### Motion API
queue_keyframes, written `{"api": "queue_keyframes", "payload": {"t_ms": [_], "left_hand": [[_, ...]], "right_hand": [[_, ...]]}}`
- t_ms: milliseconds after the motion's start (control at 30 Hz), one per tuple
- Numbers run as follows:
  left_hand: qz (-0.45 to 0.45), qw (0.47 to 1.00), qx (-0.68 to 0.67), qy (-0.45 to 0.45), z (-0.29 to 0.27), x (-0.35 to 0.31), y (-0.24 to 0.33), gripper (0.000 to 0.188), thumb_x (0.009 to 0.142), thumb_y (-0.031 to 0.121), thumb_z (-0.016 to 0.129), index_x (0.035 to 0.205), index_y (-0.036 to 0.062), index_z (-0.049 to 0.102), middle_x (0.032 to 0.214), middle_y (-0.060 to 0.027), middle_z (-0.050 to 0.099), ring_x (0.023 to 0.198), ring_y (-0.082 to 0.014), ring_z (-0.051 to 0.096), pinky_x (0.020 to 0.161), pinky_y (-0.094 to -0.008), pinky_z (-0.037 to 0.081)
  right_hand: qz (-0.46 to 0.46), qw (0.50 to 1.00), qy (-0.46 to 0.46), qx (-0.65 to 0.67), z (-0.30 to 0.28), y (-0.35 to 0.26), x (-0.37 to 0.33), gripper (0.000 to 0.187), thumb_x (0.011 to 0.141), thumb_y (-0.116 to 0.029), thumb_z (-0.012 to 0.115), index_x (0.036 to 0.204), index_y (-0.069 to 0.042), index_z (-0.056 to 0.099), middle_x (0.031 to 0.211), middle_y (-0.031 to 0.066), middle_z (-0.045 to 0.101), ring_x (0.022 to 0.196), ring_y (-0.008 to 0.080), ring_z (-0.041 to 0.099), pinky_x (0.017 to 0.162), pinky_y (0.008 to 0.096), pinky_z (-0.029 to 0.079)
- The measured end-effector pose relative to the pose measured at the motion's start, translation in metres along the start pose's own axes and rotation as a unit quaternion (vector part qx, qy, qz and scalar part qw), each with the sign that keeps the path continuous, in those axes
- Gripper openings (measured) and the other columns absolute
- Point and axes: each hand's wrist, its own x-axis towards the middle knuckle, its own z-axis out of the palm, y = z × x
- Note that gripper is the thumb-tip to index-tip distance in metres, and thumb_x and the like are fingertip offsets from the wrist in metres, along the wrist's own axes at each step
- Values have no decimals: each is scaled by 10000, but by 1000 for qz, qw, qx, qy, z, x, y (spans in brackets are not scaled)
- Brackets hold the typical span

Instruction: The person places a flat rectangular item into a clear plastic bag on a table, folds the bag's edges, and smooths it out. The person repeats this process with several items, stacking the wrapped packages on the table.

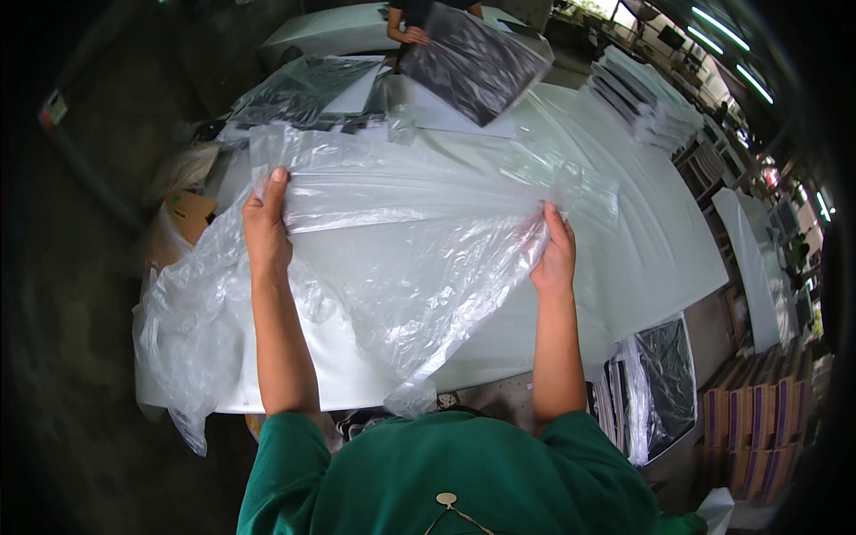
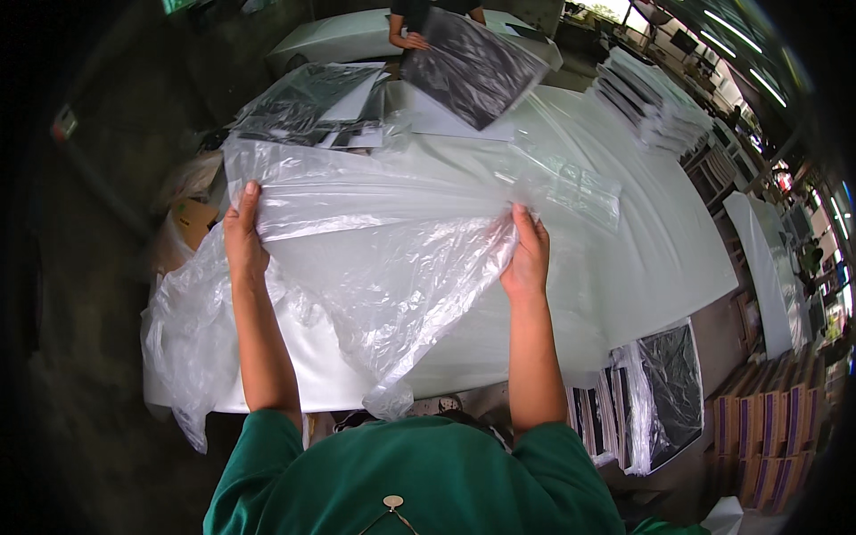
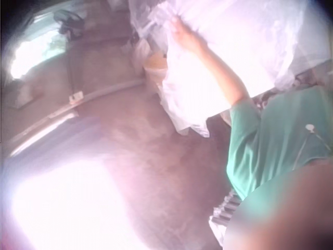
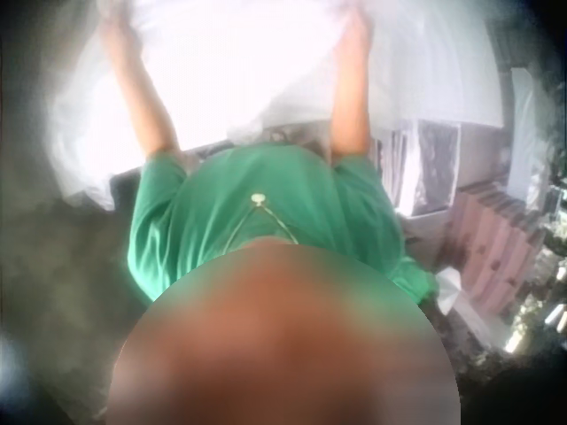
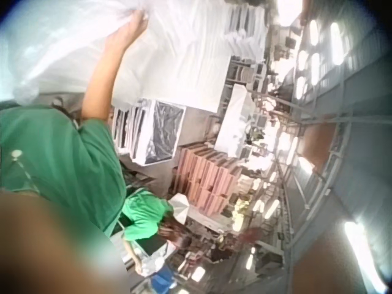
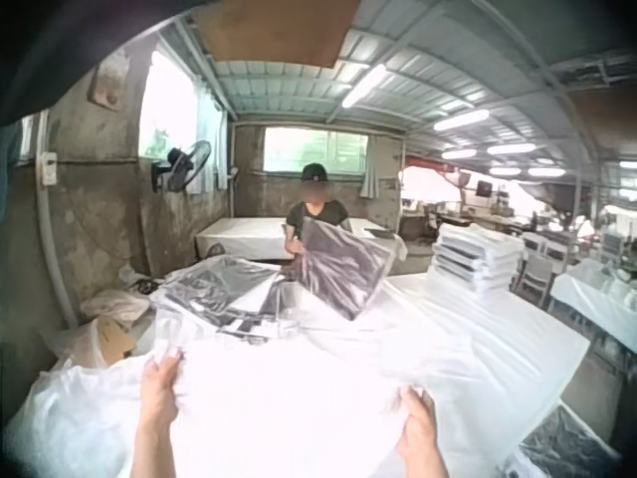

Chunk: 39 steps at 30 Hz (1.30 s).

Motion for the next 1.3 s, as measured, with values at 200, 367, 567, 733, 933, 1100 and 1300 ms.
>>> {"api": "queue_keyframes", "payload": {"t_ms": [200,367,567,733,933,1100,1300], "left_hand": [[195,937,259,134,28,-16,7,327,812,298,657,964,13,606,814,-31,598,747,-111,538,704,-220,416],[446,804,371,-128,161,-105,21,641,748,253,705,1255,0,405,1145,-154,515,1073,-230,469,906,-353,366],[156,901,254,-314,198,-84,-18,167,816,138,604,885,1,672,634,-28,607,563,-59,488,541,-221,418],[105,940,264,-188,154,-31,-26,201,839,157,554,887,-4,665,661,14,585,557,-48,452,523,-213,384],[13,871,483,-83,87,-7,-111,361,824,399,582,839,57,693,686,-96,635,645,-182,585,608,-306,443],[-51,813,577,-65,83,-33,-191,433,807,513,535,880,114,687,841,-168,645,836,-342,611,733,-383,470],[-88,761,642,-21,77,-43,-232,399,806,511,533,909,154,680,867,-148,643,840,-330,605,712,-404,476]], "right_hand": [[-148,972,121,-137,-43,-62,24,237,846,-220,606,953,-10,587,854,-15,561,750,69,499,650,218,408],[-118,938,-47,-323,-34,-98,11,240,822,-236,637,858,-1,607,725,-35,548,666,67,467,613,227,398],[-2,853,-285,-437,-34,-97,-4,188,749,-186,661,814,-11,634,711,41,614,642,128,534,598,299,426],[96,607,-270,-741,-154,-98,26,223,662,-152,641,805,19,636,714,100,624,656,177,568,625,315,432],[163,834,54,-525,-259,-89,53,199,737,-168,594,799,17,638,634,56,577,610,182,562,602,313,435],[9,790,188,-583,-309,-42,88,255,796,-245,600,896,-14,639,773,104,630,645,235,594,676,338,471],[-61,630,298,-715,-287,-12,102,273,784,-332,630,946,-113,649,937,112,637,780,305,613,697,397,486]]}}
